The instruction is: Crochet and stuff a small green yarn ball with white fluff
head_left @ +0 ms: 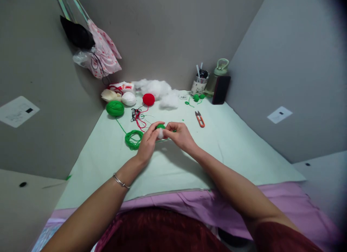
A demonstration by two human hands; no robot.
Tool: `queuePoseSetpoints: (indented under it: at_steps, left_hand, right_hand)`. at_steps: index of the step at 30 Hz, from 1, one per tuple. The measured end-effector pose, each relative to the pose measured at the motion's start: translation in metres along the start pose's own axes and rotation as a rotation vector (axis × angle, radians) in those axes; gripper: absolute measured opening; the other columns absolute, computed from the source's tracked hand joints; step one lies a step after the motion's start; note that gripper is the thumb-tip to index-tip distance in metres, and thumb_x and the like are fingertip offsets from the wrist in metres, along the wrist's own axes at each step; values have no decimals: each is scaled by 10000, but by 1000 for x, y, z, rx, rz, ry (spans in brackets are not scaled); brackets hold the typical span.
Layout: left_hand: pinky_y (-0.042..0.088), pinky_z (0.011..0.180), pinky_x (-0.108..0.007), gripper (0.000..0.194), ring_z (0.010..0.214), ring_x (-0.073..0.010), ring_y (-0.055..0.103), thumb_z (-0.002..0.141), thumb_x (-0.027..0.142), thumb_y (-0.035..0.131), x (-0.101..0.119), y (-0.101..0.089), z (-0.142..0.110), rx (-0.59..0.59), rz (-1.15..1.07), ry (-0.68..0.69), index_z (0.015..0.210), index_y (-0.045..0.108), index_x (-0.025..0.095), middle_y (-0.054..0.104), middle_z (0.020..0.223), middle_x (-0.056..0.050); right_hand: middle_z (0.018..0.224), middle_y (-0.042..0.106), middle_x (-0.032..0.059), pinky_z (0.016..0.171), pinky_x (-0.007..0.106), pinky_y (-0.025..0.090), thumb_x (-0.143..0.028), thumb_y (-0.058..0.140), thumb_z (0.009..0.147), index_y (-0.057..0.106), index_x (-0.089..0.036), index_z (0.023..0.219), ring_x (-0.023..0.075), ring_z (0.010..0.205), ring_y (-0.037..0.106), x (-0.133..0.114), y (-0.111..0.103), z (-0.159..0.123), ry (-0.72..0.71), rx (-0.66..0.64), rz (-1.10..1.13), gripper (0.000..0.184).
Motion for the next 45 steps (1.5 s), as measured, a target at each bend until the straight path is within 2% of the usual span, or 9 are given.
queuePoseSetpoints:
  at_steps: [5, 13, 18, 23, 28, 31, 34, 39, 45]
  left_hand:
    - [578, 851, -340, 383, 902, -195, 666, 875, 406, 655, 3, 2, 1, -43, -74, -43, 1176, 638, 170, 683, 1025, -65]
    - [499, 622, -234, 204, 667, -126, 588, 791, 243, 674, -6, -2, 7, 99, -32, -10, 966, 590, 182, 621, 764, 21]
    - [518, 596, -256, 208, 619, -129, 587, 823, 267, 632, -1, -3, 7, 106, -33, -22, 1007, 585, 184, 613, 760, 24]
    - [574, 722, -288, 289, 750, -142, 641, 836, 338, 684, 9, -3, 2, 28, -80, -41, 1068, 598, 189, 636, 865, 3]
    - [602, 777, -334, 359, 775, -146, 660, 810, 394, 747, 6, -5, 3, -25, -120, -76, 1059, 584, 194, 643, 896, -2]
    - [611, 755, -359, 359, 738, -157, 677, 798, 396, 749, 2, -7, 6, -38, -125, -102, 1039, 588, 183, 663, 850, -6]
    - [592, 656, -306, 322, 645, -140, 662, 758, 327, 751, -2, -10, 9, 6, -111, -92, 997, 590, 182, 651, 781, 18]
    - [481, 481, -225, 208, 464, -104, 560, 748, 229, 663, -8, -10, 13, 102, -92, -104, 934, 576, 196, 611, 635, 59]
    - [527, 555, -244, 211, 545, -119, 590, 774, 234, 619, -9, -7, 10, 75, -150, -152, 976, 637, 175, 649, 688, 25]
  right_hand:
    - [582, 536, -31, 580, 253, 322, -342, 604, 807, 552, -185, 622, 117, 580, 433, -5, -11, 0, -35, -1, -92, 248]
    - [679, 623, -12, 658, 271, 326, -219, 528, 872, 586, -193, 731, 135, 639, 495, -23, 2, -13, -132, -132, -224, 154]
    - [681, 660, -12, 646, 253, 345, -250, 574, 854, 580, -192, 695, 128, 631, 522, -15, 6, -11, -85, -87, -174, 169]
    - [580, 576, -32, 577, 243, 291, -256, 641, 787, 565, -189, 634, 119, 589, 450, -2, -1, -3, -27, 12, -177, 184]
    - [574, 553, -35, 582, 250, 297, -294, 632, 822, 565, -187, 624, 116, 580, 430, -10, -6, -4, -43, 1, -175, 235]
    - [656, 612, -24, 625, 250, 339, -281, 567, 874, 595, -188, 718, 126, 629, 483, -20, -5, -7, -105, -114, -127, 184]
    - [702, 646, -13, 659, 257, 360, -215, 513, 881, 586, -191, 751, 136, 657, 515, -25, 1, -13, -108, -175, -117, 151]
    - [720, 672, -10, 675, 251, 360, -150, 505, 874, 581, -200, 739, 135, 659, 540, -24, 13, -18, -124, -146, -193, 162]
    - [638, 581, -36, 630, 249, 298, -251, 651, 850, 633, -202, 789, 126, 601, 431, -10, 5, -6, -98, -64, -319, 80]
Point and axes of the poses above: each hand's wrist, its own z-axis towards the middle knuckle, its own y-axis out of the palm, x = y × z, the point moved 5 cm from there along z, towards the middle knuckle
